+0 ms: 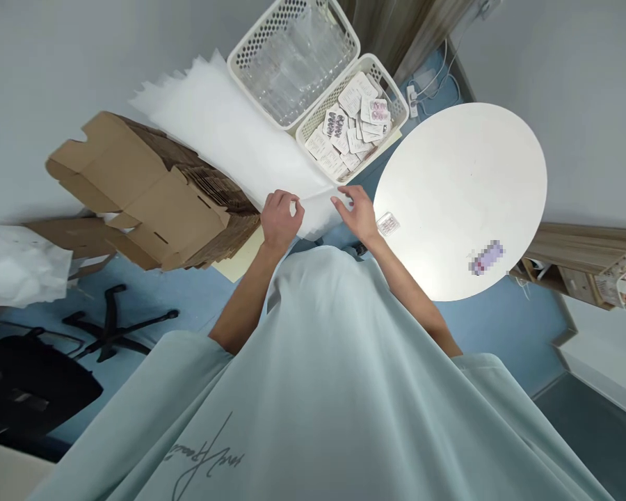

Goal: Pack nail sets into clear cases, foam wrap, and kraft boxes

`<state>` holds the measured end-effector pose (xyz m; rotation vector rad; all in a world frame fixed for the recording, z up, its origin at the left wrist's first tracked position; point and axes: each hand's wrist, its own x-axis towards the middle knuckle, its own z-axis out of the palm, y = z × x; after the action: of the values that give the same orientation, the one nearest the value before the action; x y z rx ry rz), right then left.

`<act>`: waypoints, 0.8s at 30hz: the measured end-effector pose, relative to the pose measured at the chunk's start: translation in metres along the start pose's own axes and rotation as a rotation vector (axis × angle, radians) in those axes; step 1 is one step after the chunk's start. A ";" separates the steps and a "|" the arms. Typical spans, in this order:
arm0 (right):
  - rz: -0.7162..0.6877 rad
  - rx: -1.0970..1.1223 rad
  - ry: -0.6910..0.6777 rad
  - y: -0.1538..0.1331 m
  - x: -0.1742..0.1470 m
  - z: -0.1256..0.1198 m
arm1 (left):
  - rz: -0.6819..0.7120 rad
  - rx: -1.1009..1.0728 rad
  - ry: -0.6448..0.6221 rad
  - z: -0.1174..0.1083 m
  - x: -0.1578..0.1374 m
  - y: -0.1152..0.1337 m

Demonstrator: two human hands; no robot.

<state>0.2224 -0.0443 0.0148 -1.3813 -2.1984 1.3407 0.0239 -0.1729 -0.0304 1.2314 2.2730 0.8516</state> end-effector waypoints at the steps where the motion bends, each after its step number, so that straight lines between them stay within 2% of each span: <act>1: -0.009 -0.002 0.036 0.000 0.000 -0.006 | 0.027 -0.011 0.003 -0.004 -0.008 0.010; 4: 0.042 0.000 0.031 -0.002 0.000 -0.025 | 0.117 -0.019 0.009 -0.012 -0.031 0.042; 8: 0.146 -0.042 -0.125 -0.007 -0.013 -0.056 | 0.254 -0.017 -0.027 -0.011 -0.054 0.085; 10: 0.122 -0.055 -0.151 -0.006 -0.026 -0.074 | 0.313 -0.025 -0.054 -0.006 -0.062 0.104; 13: 0.061 0.007 -0.098 0.004 -0.054 -0.105 | 0.344 -0.065 -0.114 0.006 -0.073 0.133; 15: 0.060 0.076 -0.032 0.017 -0.075 -0.127 | 0.294 -0.121 -0.194 0.015 -0.079 0.156; 18: 0.101 0.170 0.077 0.046 -0.110 -0.159 | 0.148 -0.218 -0.324 0.031 -0.087 0.191; 20: 0.128 0.216 0.159 0.070 -0.132 -0.178 | 0.061 -0.258 -0.363 0.047 -0.093 0.209; 24: 0.193 0.300 0.366 0.119 -0.174 -0.210 | -0.081 -0.270 -0.379 0.092 -0.101 0.219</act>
<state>0.5116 -0.0450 0.0848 -1.5984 -1.5953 1.2890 0.2630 -0.1372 0.0598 1.0671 1.8284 0.7881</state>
